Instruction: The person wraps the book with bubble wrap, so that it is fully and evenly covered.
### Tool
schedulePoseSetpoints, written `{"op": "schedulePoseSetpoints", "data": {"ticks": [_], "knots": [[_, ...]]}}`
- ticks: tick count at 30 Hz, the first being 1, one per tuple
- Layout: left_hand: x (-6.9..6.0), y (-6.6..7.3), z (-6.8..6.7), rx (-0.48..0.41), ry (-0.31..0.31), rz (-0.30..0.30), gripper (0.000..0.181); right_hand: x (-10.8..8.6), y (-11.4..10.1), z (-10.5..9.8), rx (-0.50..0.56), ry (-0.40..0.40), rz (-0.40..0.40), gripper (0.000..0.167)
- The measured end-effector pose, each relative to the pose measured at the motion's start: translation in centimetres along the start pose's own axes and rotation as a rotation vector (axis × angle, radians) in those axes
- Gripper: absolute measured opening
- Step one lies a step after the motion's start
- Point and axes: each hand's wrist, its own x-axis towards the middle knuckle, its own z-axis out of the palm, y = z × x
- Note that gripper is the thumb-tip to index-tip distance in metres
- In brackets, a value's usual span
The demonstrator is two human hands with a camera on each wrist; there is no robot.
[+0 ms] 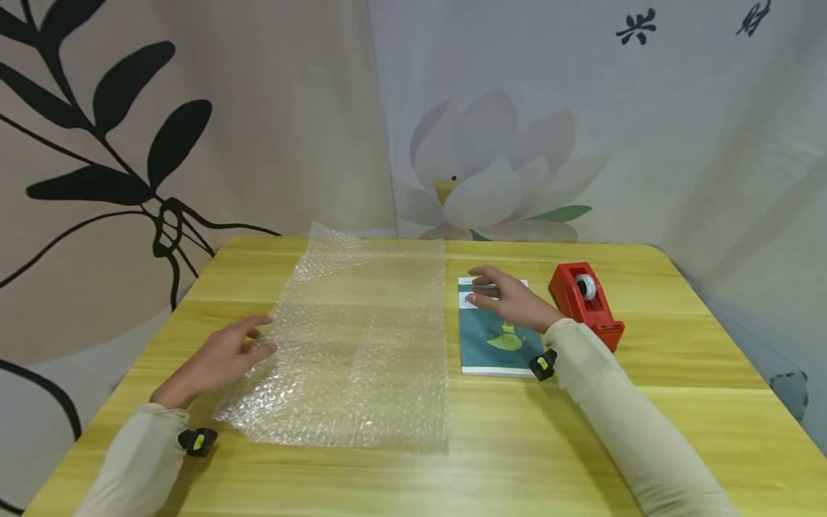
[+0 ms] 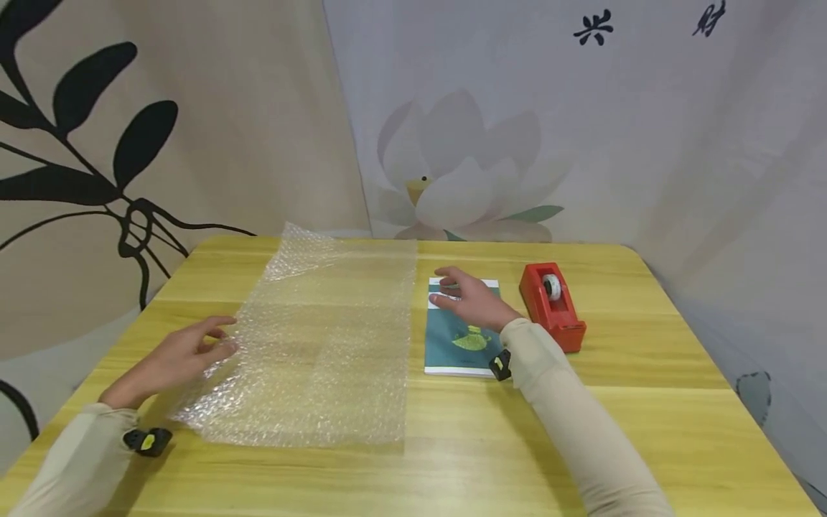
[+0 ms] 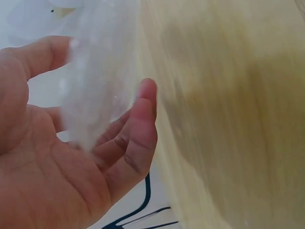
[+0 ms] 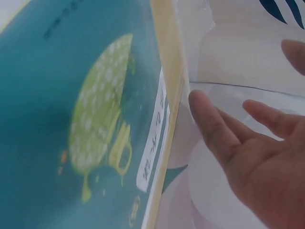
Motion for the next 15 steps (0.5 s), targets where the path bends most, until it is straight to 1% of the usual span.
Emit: {"op": "schedulePoseSetpoints", "data": {"ticks": [3, 9, 15], "knots": [[0.0, -0.1, 0.0, -0.015, -0.021, -0.019, 0.064, 0.4, -0.2, 0.3, 0.059, -0.013, 0.025, 0.062], [-0.2, -0.3, -0.1, -0.023, -0.031, -0.03, 0.066, 1.7, -0.7, 0.8, 0.206, -0.017, 0.055, 0.06], [-0.4, -0.7, 0.3, -0.072, -0.048, -0.047, 0.074, 2.5, -0.8, 1.3, 0.249, -0.027, 0.08, 0.061]]}}
